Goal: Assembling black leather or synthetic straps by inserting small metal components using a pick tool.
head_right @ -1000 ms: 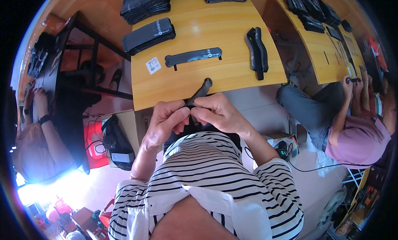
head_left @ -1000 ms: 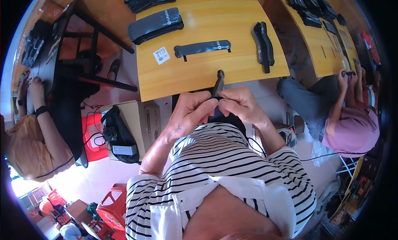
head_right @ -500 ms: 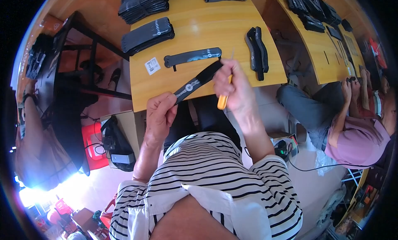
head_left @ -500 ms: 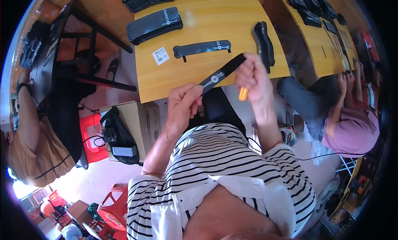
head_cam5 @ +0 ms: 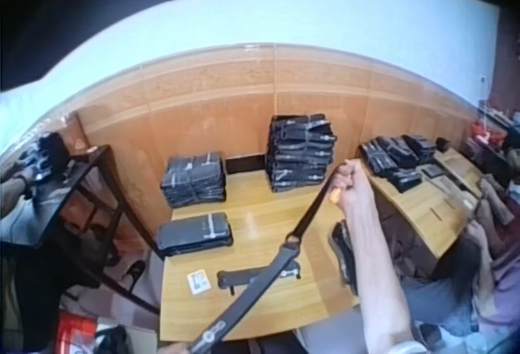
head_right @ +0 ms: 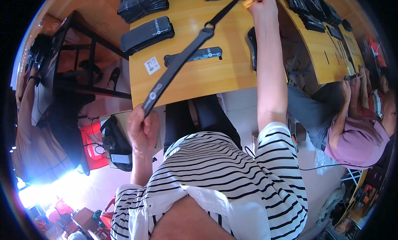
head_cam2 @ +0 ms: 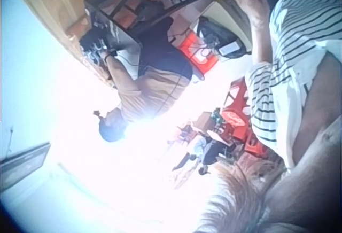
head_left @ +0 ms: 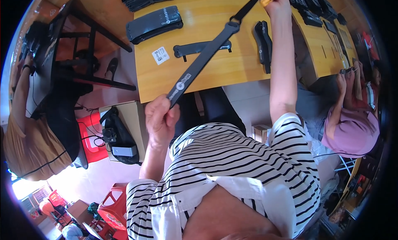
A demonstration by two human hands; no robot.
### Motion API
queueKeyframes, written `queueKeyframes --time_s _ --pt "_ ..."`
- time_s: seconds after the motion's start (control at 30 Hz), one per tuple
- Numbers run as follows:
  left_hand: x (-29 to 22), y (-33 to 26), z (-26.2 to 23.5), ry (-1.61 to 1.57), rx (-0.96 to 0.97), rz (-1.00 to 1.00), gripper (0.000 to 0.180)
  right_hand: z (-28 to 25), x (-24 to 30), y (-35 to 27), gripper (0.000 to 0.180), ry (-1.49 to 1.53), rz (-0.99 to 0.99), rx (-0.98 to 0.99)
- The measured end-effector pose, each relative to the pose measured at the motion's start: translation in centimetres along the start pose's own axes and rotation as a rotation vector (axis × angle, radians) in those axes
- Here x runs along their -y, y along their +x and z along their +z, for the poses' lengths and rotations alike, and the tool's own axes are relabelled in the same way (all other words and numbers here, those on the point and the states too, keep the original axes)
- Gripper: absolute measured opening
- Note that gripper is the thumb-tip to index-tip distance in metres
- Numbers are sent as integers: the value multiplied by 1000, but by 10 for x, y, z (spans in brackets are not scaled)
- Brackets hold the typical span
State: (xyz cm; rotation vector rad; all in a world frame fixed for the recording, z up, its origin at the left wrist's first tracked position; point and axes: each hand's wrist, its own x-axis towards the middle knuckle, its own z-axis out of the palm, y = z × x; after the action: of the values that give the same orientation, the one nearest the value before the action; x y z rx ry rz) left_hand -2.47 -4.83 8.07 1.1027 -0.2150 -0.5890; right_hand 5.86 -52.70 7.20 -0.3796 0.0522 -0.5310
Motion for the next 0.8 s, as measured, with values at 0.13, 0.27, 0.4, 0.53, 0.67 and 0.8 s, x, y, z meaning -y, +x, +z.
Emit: queueKeyframes --time_s 0.13,0.27,0.4,0.53,0.67,0.8 --pt "-15 -12 -43 -143 -102 164 37 -27 50 19 29 4 -154 -172" --pt "1 -9 -74 -40 -243 252 36 15 33 -27 27 43 150 174" --pt "37 26 -87 -55 -507 104 33 54 1 -92 28 -938 -318 -96" --pt "74 35 -103 128 -534 -65 31 57 -18 -119 31 -1405 -471 -101" --pt "74 36 -100 227 -472 -277 48 51 -19 -138 22 -1850 -843 171" --pt "68 27 -98 385 -437 -301 65 65 -32 -163 17 -1946 -826 82"
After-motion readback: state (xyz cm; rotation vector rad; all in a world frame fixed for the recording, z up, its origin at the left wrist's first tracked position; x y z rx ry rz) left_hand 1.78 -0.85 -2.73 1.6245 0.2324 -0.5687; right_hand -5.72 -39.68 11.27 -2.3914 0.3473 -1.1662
